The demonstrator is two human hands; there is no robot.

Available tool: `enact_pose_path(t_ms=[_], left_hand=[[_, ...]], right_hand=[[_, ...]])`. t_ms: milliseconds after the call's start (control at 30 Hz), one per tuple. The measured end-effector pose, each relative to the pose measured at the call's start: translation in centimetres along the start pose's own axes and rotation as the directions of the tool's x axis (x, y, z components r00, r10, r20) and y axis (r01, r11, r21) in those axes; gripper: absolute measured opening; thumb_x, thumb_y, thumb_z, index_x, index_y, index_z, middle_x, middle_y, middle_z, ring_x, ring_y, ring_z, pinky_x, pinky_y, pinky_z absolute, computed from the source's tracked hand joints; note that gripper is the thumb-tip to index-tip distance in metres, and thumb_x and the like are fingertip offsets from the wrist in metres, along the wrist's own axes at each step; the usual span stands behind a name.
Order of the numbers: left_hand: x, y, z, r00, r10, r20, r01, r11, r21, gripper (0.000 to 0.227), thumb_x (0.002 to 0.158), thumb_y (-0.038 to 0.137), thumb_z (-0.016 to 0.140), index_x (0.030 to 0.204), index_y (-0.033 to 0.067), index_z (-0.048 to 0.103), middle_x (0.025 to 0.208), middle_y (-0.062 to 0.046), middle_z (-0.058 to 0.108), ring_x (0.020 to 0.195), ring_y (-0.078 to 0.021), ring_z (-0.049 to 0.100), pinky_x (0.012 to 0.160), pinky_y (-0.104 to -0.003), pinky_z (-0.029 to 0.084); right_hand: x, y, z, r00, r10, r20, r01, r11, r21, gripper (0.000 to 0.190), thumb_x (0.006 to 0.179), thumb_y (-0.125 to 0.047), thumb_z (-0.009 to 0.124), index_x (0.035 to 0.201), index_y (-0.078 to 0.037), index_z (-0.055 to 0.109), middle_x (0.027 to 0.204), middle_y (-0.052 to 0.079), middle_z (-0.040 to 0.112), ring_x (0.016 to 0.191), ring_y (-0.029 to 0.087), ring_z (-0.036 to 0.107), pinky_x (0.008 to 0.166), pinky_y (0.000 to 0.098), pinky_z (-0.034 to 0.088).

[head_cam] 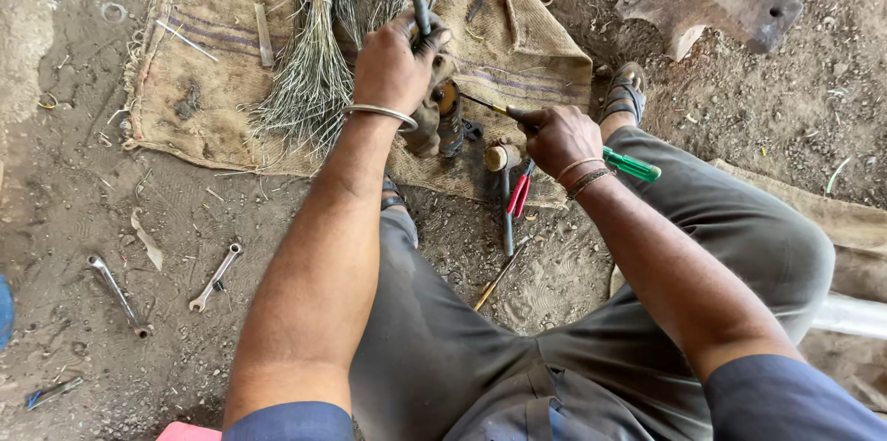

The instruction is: The person sits on the ground and uses a screwdriver and pliers to disassemble a cylindrical mechanical part. They remove a small component, inspect several similar parts on a nearby sack, and then reassemble the original part.

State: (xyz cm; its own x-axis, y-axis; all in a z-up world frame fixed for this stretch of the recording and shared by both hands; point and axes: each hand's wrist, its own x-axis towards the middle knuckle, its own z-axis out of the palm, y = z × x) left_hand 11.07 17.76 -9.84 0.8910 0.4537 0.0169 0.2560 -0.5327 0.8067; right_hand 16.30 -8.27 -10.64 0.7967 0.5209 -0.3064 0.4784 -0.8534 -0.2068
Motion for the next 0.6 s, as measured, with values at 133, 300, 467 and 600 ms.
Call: enact_pose_path(t_ms=[133, 300, 467, 600], left_hand=[[-0.5, 0.6, -1.0, 0.996, -0.049, 0.07, 0.047, 0.998, 0.031, 0.022, 0.097, 0.034, 0.07, 0.11, 0.0161, 0.072, 0.083, 0.002, 0.078, 0.052, -0.0045, 0.064, 0.041, -0.026, 0.048], [-1.4, 0.8, -1.7, 0.992, -0.017, 0.127, 0.013, 0.999, 0.032, 0.015, 0.1, 0.03, 0.068, 0.105, 0.0165, 0.074, 0.085, 0.001, 0.078, 0.055, -0.0038, 0.065, 0.042, -0.025, 0.049], [-1.6, -0.1, -2.3, 0.991, -0.012, 0.136, 0.019, 0.998, -0.053, 0.013, 0.097, 0.028, 0.071, 0.103, 0.0162, 0.073, 0.088, 0.0, 0.078, 0.062, -0.006, 0.07, 0.049, -0.027, 0.055], [-2.4, -0.9, -2.7, 0.996, 0.048, 0.069, -0.048, 0.999, -0.003, 0.008, 0.099, 0.023, 0.073, 0.102, 0.0159, 0.073, 0.093, -0.002, 0.079, 0.071, -0.0128, 0.072, 0.057, -0.033, 0.057]], right_hand=[[1.2, 0.6, -0.2, 0.997, -0.029, 0.074, 0.028, 1.0, 0.014, 0.024, 0.1, -0.032, 0.065, 0.121, -0.041, 0.075, 0.079, 0.0, 0.075, 0.055, 0.016, 0.059, 0.049, 0.0349, 0.047], [4.6, 2.8, -0.3, 0.962, -0.033, 0.271, 0.022, 0.999, 0.043, 0.022, 0.102, -0.032, 0.064, 0.118, -0.039, 0.078, 0.083, -0.003, 0.075, 0.057, 0.011, 0.049, 0.048, 0.0291, 0.043], [8.6, 3.4, -1.5, 0.939, -0.073, 0.337, 0.111, 0.989, -0.093, 0.019, 0.1, -0.037, 0.071, 0.106, -0.024, 0.083, 0.09, 0.002, 0.076, 0.072, 0.011, 0.057, 0.058, 0.0278, 0.048], [10.1, 2.4, -2.3, 0.883, -0.076, 0.464, 0.008, 0.989, 0.145, 0.022, 0.091, -0.031, 0.075, 0.112, -0.029, 0.08, 0.096, -0.001, 0.078, 0.081, 0.013, 0.066, 0.067, 0.0301, 0.056]])
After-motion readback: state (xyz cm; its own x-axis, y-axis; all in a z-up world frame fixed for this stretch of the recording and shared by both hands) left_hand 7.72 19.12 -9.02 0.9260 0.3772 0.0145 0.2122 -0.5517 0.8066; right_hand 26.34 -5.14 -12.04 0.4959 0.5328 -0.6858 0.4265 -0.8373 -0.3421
